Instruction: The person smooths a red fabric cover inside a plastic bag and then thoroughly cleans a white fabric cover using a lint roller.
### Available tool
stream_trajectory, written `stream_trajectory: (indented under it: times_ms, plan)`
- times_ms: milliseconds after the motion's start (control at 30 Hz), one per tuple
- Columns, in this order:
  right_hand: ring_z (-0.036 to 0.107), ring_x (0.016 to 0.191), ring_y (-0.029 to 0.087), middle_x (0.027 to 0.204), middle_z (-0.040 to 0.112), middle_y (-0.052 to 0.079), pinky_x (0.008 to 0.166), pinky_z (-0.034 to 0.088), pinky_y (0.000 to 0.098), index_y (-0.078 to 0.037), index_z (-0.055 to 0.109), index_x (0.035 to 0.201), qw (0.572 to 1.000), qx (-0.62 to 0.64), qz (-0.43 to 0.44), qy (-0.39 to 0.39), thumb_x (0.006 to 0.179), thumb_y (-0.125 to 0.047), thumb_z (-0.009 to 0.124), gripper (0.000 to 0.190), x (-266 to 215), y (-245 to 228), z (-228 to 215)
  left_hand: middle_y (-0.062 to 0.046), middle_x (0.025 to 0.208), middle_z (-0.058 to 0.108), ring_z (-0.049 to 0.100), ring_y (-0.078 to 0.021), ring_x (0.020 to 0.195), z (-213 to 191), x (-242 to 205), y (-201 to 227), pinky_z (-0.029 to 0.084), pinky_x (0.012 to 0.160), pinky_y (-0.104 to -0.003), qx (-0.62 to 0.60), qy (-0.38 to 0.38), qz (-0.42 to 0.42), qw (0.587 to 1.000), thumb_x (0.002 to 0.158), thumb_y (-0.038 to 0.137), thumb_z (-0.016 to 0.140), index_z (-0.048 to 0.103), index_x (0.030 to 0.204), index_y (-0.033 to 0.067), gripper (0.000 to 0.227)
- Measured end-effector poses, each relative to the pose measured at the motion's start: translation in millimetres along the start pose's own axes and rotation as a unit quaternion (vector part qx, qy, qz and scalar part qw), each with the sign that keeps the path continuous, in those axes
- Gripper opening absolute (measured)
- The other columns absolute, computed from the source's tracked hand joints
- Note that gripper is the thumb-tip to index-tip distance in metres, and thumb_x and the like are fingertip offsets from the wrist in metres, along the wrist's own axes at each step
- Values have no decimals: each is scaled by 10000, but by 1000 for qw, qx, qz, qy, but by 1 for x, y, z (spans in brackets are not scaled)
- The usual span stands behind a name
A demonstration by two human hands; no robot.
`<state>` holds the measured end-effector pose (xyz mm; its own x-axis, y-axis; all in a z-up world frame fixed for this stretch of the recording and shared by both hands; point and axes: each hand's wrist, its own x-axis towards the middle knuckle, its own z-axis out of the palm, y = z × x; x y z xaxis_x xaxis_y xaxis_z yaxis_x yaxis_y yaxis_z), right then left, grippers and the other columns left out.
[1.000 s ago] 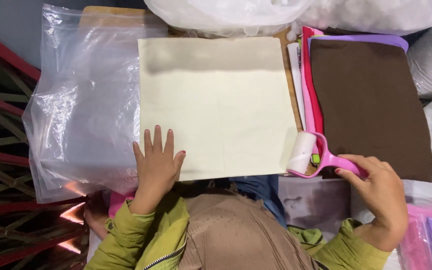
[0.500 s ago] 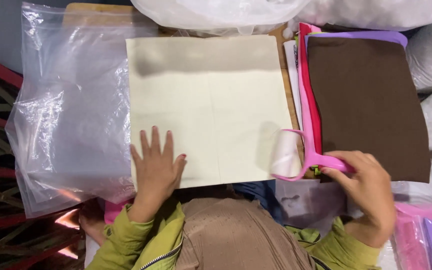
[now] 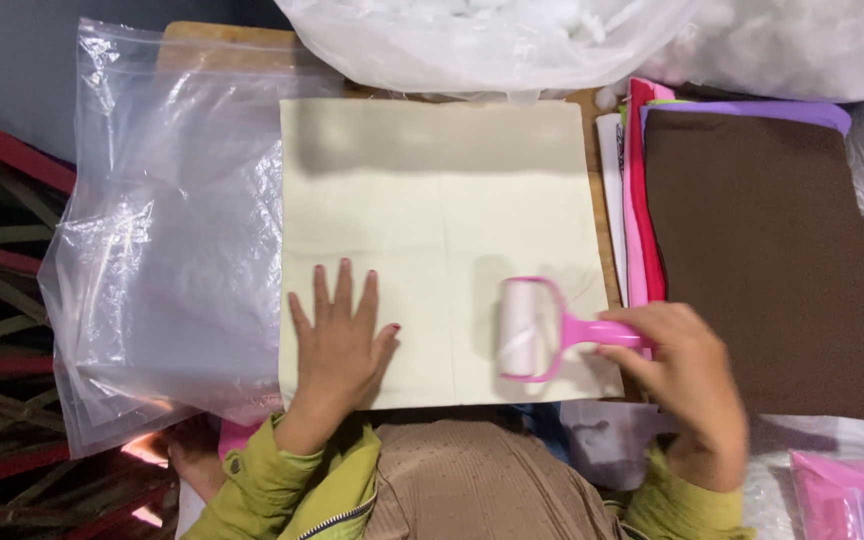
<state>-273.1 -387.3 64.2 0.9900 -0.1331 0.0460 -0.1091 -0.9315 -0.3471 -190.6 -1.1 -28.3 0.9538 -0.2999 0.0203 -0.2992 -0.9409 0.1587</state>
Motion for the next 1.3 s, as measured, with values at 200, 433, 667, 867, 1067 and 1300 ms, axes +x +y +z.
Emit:
stream_trajectory:
  times_ms: [200,433,667,867,1067,1300]
  plan:
    - [647,901,147,975,755,-101,692,497,325,-330,761,1137,985,3,-134,-107,822,-530,715,376,38,5,2,-56,1701,135,90,-339,1544,23,14,-27,101,1136,-675,90,67,91,989,976,714,339,216,1622,270,794]
    - [659,999,147,1084,754,-125,824,535,331,-377,746,1170,990,-111,1,-89,793,-528,712,408,62,3,-31,-212,1649,194,147,-456,1510,-15,42,-44,186,1139,-687,83,-2,66,994,967,634,432,244,1585,140,813]
    - [669,1035,213,1137,747,-21,808,540,398,-306,721,1246,977,-56,-148,-140,852,-507,679,444,120,-3,1,-73,1701,12,-33,-355,1543,-27,70,-36,28,1178,-629,20,-194,128,972,985,665,382,114,1627,254,808]
    - [677,919,237,1049,712,-64,712,551,378,-408,683,1266,950,-290,-111,-45,868,-574,643,433,123,9,-46,-196,1678,-21,-37,-407,1511,-56,75,-36,64,1178,-618,24,-127,87,988,997,615,387,109,1609,139,823]
    - [697,1013,235,972,717,-18,875,562,363,-409,694,1215,975,-128,-149,-105,911,-527,646,330,150,-54,-2,-198,1669,217,143,-443,1543,-43,110,-9,125,1191,-673,-2,-153,147,977,997,665,351,288,1613,175,790]
    - [656,981,241,996,693,-39,745,547,402,-386,666,1312,959,-263,-57,-89,894,-592,611,469,170,11,-33,-228,1678,53,-65,-466,1529,-28,123,-42,3,1175,-668,6,-89,-17,996,987,612,383,189,1607,102,826]
